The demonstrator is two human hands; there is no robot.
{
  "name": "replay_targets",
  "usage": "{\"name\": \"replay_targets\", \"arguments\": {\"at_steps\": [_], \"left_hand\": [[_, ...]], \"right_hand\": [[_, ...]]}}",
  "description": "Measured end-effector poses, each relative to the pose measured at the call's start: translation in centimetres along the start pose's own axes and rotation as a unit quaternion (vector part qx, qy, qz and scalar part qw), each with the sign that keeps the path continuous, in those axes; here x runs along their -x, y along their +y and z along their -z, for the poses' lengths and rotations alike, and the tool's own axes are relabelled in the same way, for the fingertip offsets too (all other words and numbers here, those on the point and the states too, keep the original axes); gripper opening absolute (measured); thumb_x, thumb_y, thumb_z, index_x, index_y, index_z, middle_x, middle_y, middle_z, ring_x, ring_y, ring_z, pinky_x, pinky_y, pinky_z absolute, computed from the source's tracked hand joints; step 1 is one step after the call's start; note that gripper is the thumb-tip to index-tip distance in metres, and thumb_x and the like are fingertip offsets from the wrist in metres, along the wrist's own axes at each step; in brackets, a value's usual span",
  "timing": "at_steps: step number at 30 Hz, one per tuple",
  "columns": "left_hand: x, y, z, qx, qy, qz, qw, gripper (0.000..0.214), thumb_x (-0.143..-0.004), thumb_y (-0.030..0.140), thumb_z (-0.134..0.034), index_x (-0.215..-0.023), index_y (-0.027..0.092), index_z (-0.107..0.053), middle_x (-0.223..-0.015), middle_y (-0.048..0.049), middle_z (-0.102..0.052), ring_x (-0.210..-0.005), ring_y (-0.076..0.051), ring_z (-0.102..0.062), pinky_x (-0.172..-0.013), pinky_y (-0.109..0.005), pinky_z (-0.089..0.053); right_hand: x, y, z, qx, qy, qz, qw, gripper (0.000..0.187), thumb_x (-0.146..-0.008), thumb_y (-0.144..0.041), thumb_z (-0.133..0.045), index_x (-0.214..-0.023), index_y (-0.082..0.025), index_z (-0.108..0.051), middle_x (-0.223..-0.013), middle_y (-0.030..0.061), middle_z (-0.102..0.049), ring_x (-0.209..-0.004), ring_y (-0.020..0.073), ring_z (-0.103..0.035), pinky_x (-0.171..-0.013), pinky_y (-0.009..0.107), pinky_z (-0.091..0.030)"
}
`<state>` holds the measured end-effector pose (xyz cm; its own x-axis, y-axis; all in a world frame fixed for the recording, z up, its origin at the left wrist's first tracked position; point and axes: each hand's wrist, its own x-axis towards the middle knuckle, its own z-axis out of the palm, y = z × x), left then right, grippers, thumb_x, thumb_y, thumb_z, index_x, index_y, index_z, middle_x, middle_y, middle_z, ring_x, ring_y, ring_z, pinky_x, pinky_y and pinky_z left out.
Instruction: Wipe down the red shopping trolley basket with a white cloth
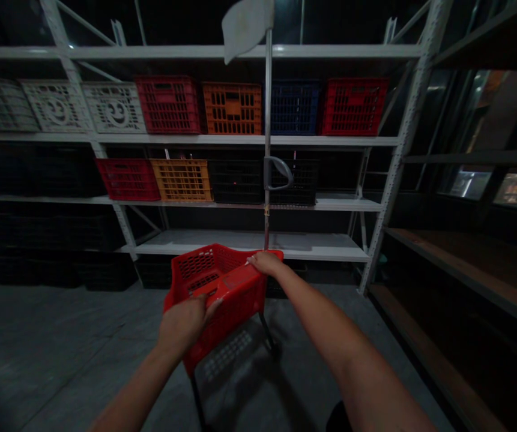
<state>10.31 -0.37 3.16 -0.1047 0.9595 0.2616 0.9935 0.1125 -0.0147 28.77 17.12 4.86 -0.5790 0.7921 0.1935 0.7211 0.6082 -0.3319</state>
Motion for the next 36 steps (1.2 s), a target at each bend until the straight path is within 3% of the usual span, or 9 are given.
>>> {"name": "replay_targets", "arguments": {"at_steps": [5,8,12,16,20,22,26,29,36], "left_hand": [[-0.1,-1.8,0.1,0.005,0.003,-0.027,1.000,0.059,-0.084,0.058,-0.021,-0.104,0.017,-0.058,-0.080,-0.0133,-0.068,-0.081,-0.027,-0.064,-0.068,-0.036,-0.046],[-0.2,-2.6,0.0,0.002,0.002,-0.033,0.999,0.060,-0.083,0.060,-0.021,-0.105,0.019,-0.058,-0.081,-0.0126,-0.068,-0.081,-0.027,-0.064,-0.067,-0.035,-0.046],[-0.2,-3.2,0.1,0.006,-0.009,-0.045,0.999,0.059,-0.082,0.061,-0.023,-0.105,0.021,-0.059,-0.084,-0.0116,-0.068,-0.082,-0.026,-0.063,-0.067,-0.034,-0.045],[-0.2,-3.3,0.4,0.018,-0.026,-0.047,0.998,0.057,-0.082,0.061,-0.025,-0.108,0.022,-0.058,-0.088,-0.0114,-0.068,-0.084,-0.025,-0.063,-0.070,-0.034,-0.045],[-0.1,-3.0,0.7,0.019,-0.030,-0.040,0.999,0.057,-0.082,0.060,-0.026,-0.106,0.021,-0.059,-0.085,-0.0116,-0.068,-0.085,-0.025,-0.063,-0.072,-0.034,-0.044],[-0.1,-2.9,0.7,0.016,-0.034,-0.031,0.999,0.057,-0.082,0.060,-0.026,-0.104,0.019,-0.059,-0.085,-0.0120,-0.068,-0.085,-0.024,-0.063,-0.073,-0.033,-0.044],[0.0,-2.7,0.5,0.007,-0.014,-0.031,0.999,0.057,-0.084,0.058,-0.024,-0.104,0.019,-0.059,-0.085,-0.0128,-0.068,-0.084,-0.025,-0.063,-0.072,-0.034,-0.045],[0.0,-2.7,0.5,0.007,-0.009,-0.030,1.000,0.056,-0.084,0.057,-0.024,-0.099,0.018,-0.061,-0.084,-0.0128,-0.068,-0.084,-0.025,-0.063,-0.071,-0.035,-0.045],[0.0,-3.1,0.7,0.024,-0.022,-0.001,0.999,0.059,-0.082,0.060,-0.024,-0.106,0.018,-0.059,-0.088,-0.0132,-0.068,-0.087,-0.026,-0.062,-0.072,-0.035,-0.045]], "right_hand": [[2.7,0.4,0.5,0.020,0.022,0.024,0.999,0.032,-0.090,-0.024,-0.036,-0.100,-0.014,-0.065,-0.102,0.0083,-0.066,-0.091,0.0177,-0.059,-0.080,0.024,-0.040],[3.6,1.7,2.9,0.057,-0.055,0.078,0.994,0.028,-0.086,-0.019,-0.043,-0.105,-0.023,-0.064,-0.102,-0.0005,-0.067,-0.087,0.0136,-0.061,-0.076,0.020,-0.041],[3.1,3.2,6.7,0.276,-0.167,0.114,0.940,0.027,-0.078,-0.011,-0.052,-0.095,-0.023,-0.069,-0.088,-0.0009,-0.070,-0.075,0.0144,-0.064,-0.072,0.022,-0.042],[2.7,3.0,7.9,0.348,-0.117,0.135,0.920,0.021,-0.080,-0.012,-0.050,-0.088,-0.016,-0.070,-0.097,0.0100,-0.068,-0.095,0.0231,-0.059,-0.086,0.035,-0.036],[3.2,2.3,6.8,0.357,-0.074,0.231,0.902,0.035,-0.089,-0.017,-0.040,-0.121,-0.027,-0.052,-0.131,0.0039,-0.048,-0.114,0.0198,-0.046,-0.086,0.032,-0.034],[3.0,2.3,5.9,0.336,-0.059,0.271,0.900,0.036,-0.089,-0.020,-0.042,-0.123,-0.031,-0.050,-0.134,0.0006,-0.045,-0.113,0.0185,-0.045,-0.085,0.030,-0.034],[0.8,2.7,4.2,0.244,-0.086,0.155,0.953,0.019,-0.076,-0.015,-0.058,-0.088,-0.024,-0.069,-0.107,0.0045,-0.066,-0.106,0.0191,-0.049,-0.088,0.029,-0.032],[-1.4,2.7,3.2,0.219,-0.094,0.074,0.968,0.007,-0.065,-0.014,-0.065,-0.061,-0.019,-0.067,-0.078,0.0071,-0.070,-0.087,0.0196,-0.058,-0.084,0.030,-0.037],[-1.5,3.3,4.1,0.101,-0.097,-0.006,0.990,0.017,-0.062,-0.022,-0.066,-0.047,-0.016,-0.061,-0.052,0.0029,-0.063,-0.055,0.0161,-0.059,-0.061,0.024,-0.044]]}}
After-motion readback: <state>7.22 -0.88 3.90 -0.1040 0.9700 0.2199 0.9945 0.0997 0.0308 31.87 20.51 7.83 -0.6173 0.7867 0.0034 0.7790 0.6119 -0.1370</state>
